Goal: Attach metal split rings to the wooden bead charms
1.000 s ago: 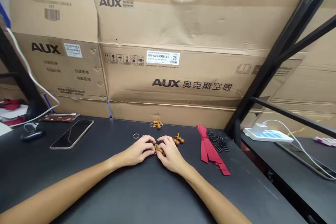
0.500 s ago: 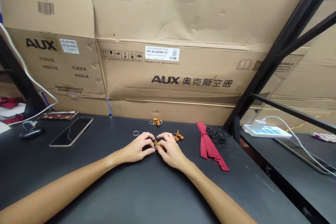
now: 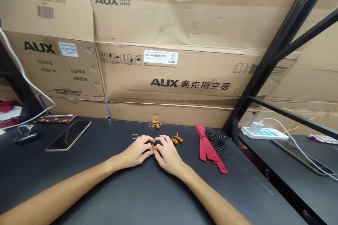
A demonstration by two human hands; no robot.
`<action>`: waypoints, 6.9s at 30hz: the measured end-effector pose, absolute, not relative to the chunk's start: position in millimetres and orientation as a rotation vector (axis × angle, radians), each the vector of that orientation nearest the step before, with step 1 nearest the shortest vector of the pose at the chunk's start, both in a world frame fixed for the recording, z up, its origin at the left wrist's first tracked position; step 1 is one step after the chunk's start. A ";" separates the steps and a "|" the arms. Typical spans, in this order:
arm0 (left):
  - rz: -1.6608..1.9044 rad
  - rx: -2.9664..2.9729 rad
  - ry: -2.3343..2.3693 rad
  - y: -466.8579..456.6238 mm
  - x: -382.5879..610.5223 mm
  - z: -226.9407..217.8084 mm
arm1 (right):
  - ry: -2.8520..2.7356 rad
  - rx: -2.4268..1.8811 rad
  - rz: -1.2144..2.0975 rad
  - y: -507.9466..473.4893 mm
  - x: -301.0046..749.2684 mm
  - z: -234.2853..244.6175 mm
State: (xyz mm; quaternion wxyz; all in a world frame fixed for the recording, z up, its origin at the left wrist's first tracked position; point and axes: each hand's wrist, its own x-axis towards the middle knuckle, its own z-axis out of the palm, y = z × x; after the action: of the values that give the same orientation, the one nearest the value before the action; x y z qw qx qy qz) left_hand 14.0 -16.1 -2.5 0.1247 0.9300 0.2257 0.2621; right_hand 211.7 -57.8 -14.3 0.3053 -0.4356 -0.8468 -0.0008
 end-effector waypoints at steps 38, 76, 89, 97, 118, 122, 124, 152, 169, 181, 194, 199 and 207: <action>0.804 2.858 1.030 43.2 5.4 -1.3 | -2.011 -1.536 -0.298 -22.0 250.7 -30.4; 0.731 2.630 0.591 -8.2 12.2 -7.7 | -2.211 -1.219 0.004 -48.9 224.0 -18.7; 0.664 2.460 0.626 0.7 12.4 -4.5 | -2.175 -1.240 -0.004 -46.2 229.3 -22.9; 0.687 2.551 0.543 -3.3 11.2 -7.2 | -2.126 -1.241 0.039 -44.4 230.4 -24.9; 0.684 2.719 0.612 -9.7 13.2 -1.3 | -2.082 -1.200 0.137 -45.7 227.5 -22.9; 0.671 2.684 0.570 -11.9 12.3 1.1 | -2.065 -1.218 0.117 -45.0 227.9 -22.7; 0.681 2.654 0.576 -11.1 12.6 0.8 | -2.062 -1.214 0.118 -44.9 228.2 -22.2; 0.736 2.500 0.594 -1.8 11.8 -4.7 | -2.112 -1.221 0.002 -52.3 222.6 -16.2; 0.765 2.527 0.591 -4.6 12.4 -4.5 | -2.134 -1.192 -0.024 -53.3 220.6 -15.0; 0.821 2.695 0.623 -14.0 13.0 -3.2 | -2.122 -1.151 0.004 -56.7 217.2 -13.9; 0.891 2.635 0.578 -8.1 11.5 -5.5 | -2.119 -1.196 -0.070 -51.9 217.8 -18.6; 0.878 2.581 0.598 -8.0 12.0 -4.9 | -2.110 -1.182 -0.073 -52.8 218.2 -18.0; 0.834 2.533 0.582 -9.9 12.0 -1.9 | -2.126 -1.155 -0.057 -57.4 215.1 -14.9</action>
State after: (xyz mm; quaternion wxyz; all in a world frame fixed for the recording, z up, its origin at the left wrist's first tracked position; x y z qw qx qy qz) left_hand 12.0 -9.9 -1.9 0.2047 0.9084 0.2087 0.2990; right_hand 215.1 -57.4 -14.9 0.3531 -0.4464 -0.8219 -0.0221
